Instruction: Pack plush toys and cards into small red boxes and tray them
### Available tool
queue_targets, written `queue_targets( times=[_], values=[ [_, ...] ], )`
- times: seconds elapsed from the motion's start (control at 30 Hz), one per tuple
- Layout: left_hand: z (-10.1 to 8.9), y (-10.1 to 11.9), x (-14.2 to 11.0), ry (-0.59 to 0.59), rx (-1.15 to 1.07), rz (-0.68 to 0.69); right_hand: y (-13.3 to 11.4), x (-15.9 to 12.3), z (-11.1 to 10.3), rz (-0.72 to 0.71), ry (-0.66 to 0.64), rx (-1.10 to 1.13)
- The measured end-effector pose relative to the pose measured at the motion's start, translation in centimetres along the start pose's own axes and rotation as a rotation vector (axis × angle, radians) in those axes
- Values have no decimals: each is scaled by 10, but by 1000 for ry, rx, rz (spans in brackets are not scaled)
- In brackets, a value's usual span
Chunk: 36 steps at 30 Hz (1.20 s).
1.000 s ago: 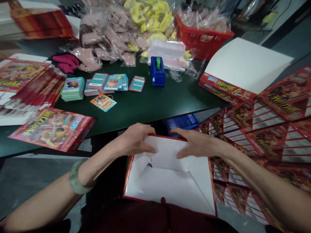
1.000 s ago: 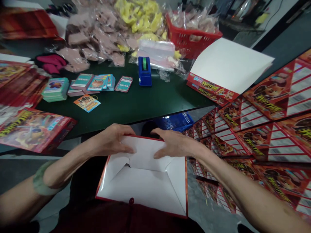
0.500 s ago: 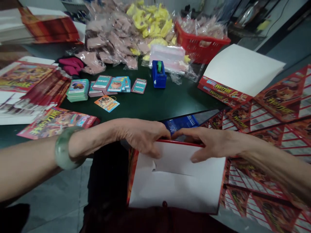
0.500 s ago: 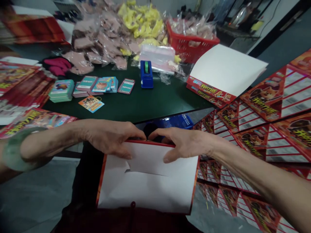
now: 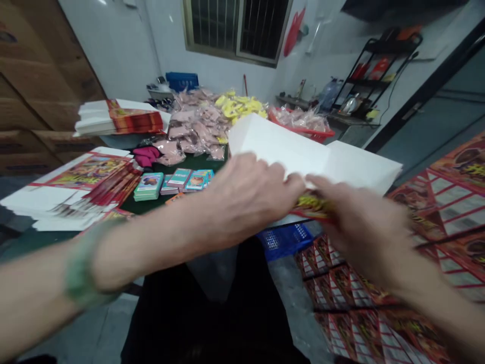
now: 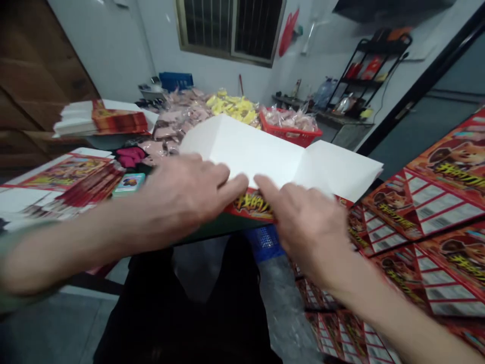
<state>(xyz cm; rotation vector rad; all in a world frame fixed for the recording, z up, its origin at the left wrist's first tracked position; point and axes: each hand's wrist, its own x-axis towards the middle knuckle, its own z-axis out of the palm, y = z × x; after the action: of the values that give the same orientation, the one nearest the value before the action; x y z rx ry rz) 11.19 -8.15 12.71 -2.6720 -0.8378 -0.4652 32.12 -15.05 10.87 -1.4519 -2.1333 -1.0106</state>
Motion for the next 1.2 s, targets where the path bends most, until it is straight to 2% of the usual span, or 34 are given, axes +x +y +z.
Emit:
queue_targets(
  times=[0.03, 0.1, 0.17, 0.2, 0.27, 0.37, 0.5, 0.7, 0.77, 0.83, 0.9, 1.0, 1.1, 1.2],
  values=[
    [19, 1, -5, 11, 50, 87, -12, -9, 24, -42, 69, -65],
    [63, 1, -20, -33, 96, 123, -34, -29, 70, -78, 70, -46],
    [104, 0, -38, -137, 42, 53, -50, -47, 100, -65, -93, 56],
    [118, 0, -45, -177, -24, 12, -56, -54, 109, -34, -188, 108],
    [133, 2, -55, -242, -130, -37, -61, -61, 114, 44, -351, 172],
    [129, 4, -54, -325, -166, -72, -57, -60, 111, 102, -501, 212],
    [121, 4, -46, -369, -156, -88, -51, -52, 109, 88, -652, 309],
    [135, 6, -41, -428, -183, -72, -33, -37, 109, 42, -759, 486],
    [134, 7, -40, -438, -196, -85, -23, -28, 112, 69, -756, 643],
    [128, 5, -40, -449, -253, -98, -16, -16, 117, 165, -706, 743],
    [120, 0, -41, -454, -362, -78, -18, -4, 125, 235, -683, 701],
    [113, -11, -40, -429, -491, -105, -30, 6, 139, 218, -749, 538],
    [114, -18, -30, -431, -447, -202, -38, 5, 152, 221, -773, 521],
    [119, -15, -17, -538, -328, -183, -37, 2, 159, 234, -766, 554]
  ],
)
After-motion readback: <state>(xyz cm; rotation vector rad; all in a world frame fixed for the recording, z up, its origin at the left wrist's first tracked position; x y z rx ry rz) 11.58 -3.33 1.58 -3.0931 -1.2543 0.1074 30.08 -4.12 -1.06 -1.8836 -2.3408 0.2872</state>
